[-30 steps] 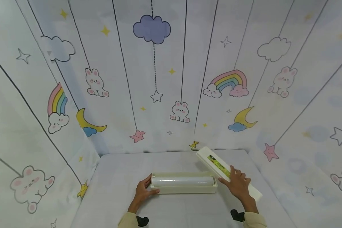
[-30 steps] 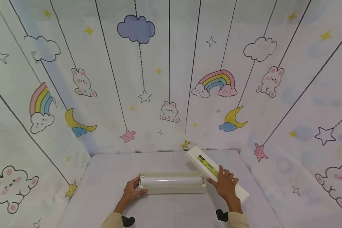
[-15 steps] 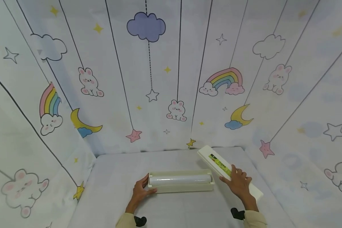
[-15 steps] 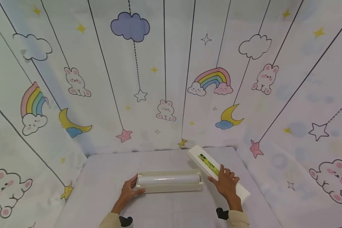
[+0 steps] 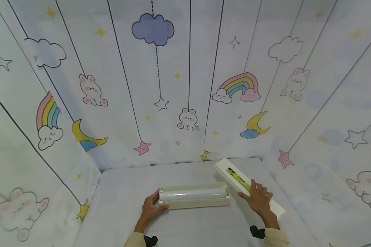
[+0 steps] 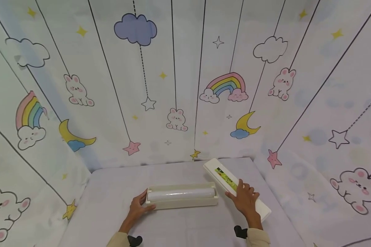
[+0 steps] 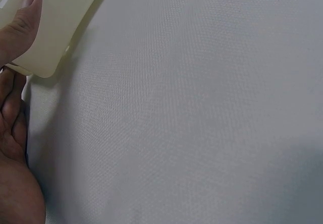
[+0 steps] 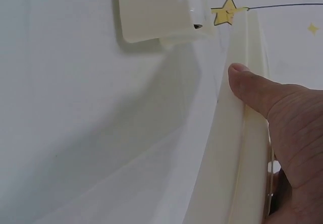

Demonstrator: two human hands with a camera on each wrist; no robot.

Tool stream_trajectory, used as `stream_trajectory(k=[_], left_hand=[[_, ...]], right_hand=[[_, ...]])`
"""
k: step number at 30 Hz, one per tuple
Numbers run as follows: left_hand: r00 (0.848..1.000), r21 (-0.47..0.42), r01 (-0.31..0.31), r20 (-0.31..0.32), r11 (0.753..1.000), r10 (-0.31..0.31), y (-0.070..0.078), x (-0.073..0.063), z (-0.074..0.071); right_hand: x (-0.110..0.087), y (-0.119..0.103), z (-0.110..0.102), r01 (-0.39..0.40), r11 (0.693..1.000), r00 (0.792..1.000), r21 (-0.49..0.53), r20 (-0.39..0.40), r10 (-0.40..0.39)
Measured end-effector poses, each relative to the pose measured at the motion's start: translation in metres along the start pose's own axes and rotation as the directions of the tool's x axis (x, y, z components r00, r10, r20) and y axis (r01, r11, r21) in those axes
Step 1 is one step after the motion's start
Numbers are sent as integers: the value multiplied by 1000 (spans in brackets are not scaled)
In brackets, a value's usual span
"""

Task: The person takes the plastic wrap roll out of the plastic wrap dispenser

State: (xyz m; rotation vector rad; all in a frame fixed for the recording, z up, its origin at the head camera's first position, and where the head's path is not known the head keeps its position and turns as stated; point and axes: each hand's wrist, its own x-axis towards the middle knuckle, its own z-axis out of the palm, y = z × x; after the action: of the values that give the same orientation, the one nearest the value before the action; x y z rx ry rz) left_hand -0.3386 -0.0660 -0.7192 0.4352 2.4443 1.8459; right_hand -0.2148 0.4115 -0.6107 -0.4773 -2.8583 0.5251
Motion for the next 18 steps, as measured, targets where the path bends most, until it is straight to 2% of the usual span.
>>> stream_trajectory(k=[6, 11, 18], left_hand=[[999, 15, -41, -8, 999, 41, 2, -2, -2], [1000, -28, -9, 4, 1000, 9, 6, -3, -2], [1000, -6, -24, 4, 1000, 24, 4, -2, -2]], right_hand=[[-1, 4, 6, -17, 1000, 1000, -7, 13, 17], [-2, 6, 5, -24, 1000, 1000, -3, 15, 24], [-3, 11, 2, -36, 999, 999, -6, 18, 36]])
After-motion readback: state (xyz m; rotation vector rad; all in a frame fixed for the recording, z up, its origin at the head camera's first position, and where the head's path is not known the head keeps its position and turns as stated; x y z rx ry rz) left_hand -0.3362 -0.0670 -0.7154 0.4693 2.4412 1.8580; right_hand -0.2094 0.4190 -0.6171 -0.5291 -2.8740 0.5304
